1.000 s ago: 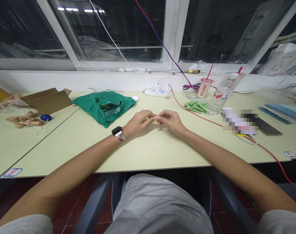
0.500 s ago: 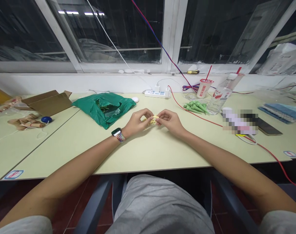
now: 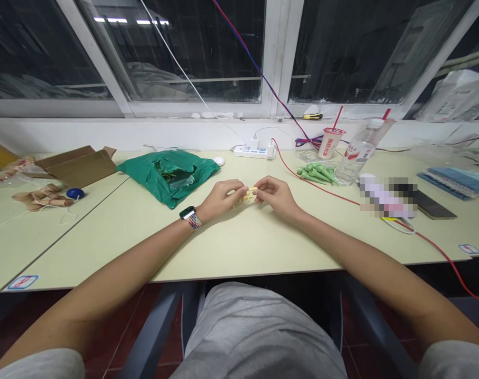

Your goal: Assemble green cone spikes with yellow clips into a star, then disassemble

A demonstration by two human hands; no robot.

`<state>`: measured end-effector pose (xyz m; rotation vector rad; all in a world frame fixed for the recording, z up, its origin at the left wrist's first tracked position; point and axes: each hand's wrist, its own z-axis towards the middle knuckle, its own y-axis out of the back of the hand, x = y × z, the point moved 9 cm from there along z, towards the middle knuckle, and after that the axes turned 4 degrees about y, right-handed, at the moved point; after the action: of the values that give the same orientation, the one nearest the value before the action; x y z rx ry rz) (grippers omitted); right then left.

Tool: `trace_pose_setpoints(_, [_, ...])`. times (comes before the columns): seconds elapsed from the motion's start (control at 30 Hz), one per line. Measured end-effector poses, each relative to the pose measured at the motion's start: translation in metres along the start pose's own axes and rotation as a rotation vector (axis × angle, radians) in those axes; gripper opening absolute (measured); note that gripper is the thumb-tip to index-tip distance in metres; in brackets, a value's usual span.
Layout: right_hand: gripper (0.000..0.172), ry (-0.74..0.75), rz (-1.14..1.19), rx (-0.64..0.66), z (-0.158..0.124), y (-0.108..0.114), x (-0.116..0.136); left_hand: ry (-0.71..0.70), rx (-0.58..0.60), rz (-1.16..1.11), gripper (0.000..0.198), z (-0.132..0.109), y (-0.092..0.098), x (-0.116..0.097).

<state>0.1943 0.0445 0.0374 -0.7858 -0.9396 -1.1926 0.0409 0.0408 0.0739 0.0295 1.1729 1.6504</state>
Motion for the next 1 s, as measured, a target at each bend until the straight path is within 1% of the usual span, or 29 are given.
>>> trace_pose_setpoints(0.07, [0.043, -0.006, 0.003, 0.005, 0.000, -0.001, -0.001, 0.017, 0.017, 0.000, 0.041, 0.000, -0.001, 0.002])
trace_pose_setpoints(0.17, [0.044, -0.011, -0.012, 0.005, 0.000, -0.001, -0.002, 0.049, -0.013, -0.046, 0.030, 0.000, 0.002, 0.005])
trace_pose_setpoints(0.23, [0.045, -0.011, -0.021, -0.001, 0.001, -0.001, -0.002, 0.047, -0.026, -0.049, 0.028, 0.000, 0.003, 0.003])
trace_pose_setpoints(0.3, [0.044, -0.012, -0.025, -0.009, 0.000, 0.000, -0.002, 0.049, -0.014, -0.023, 0.036, 0.000, 0.002, 0.003])
trace_pose_setpoints(0.4, [0.042, -0.013, -0.030, -0.009, 0.000, 0.001, -0.003, 0.088, 0.003, -0.012, 0.047, -0.001, -0.001, 0.006])
trace_pose_setpoints(0.47, [0.040, -0.014, -0.038, -0.005, 0.001, 0.001, -0.004, 0.104, -0.026, -0.034, 0.045, 0.000, 0.001, 0.009])
trace_pose_setpoints(0.53, [0.039, -0.020, -0.056, -0.004, 0.002, 0.002, -0.005, 0.108, -0.077, -0.077, 0.037, 0.002, 0.006, 0.011])
trace_pose_setpoints(0.63, [0.032, -0.012, -0.171, 0.004, 0.001, 0.008, -0.003, 0.121, -0.137, -0.115, 0.028, 0.004, 0.018, 0.015])
trace_pose_setpoints(0.67, [0.028, -0.003, -0.248, 0.035, -0.001, 0.010, -0.001, 0.129, -0.148, -0.102, 0.027, 0.004, 0.023, 0.016])
trace_pose_setpoints(0.73, [0.019, 0.023, -0.442, 0.139, -0.010, 0.013, 0.003, 0.158, -0.147, -0.047, 0.027, -0.002, 0.035, 0.021])
trace_pose_setpoints(0.8, [0.011, 0.053, -0.627, 0.239, -0.024, 0.023, 0.007, 0.207, -0.080, -0.006, 0.029, -0.014, 0.045, 0.030])
trace_pose_setpoints(0.83, [0.008, 0.073, -0.694, 0.255, -0.033, 0.033, 0.010, 0.249, -0.033, 0.007, 0.030, -0.024, 0.049, 0.036])
trace_pose_setpoints(0.9, [0.003, 0.091, -0.795, 0.253, -0.051, 0.057, 0.016, 0.345, 0.033, 0.045, 0.030, -0.046, 0.061, 0.051])
trace_pose_setpoints(0.93, [0.004, 0.091, -0.832, 0.247, -0.060, 0.070, 0.019, 0.378, 0.064, 0.069, 0.031, -0.057, 0.067, 0.057])
trace_pose_setpoints(1.0, [0.006, 0.071, -0.884, 0.218, -0.075, 0.098, 0.023, 0.408, 0.115, 0.119, 0.034, -0.076, 0.079, 0.067])
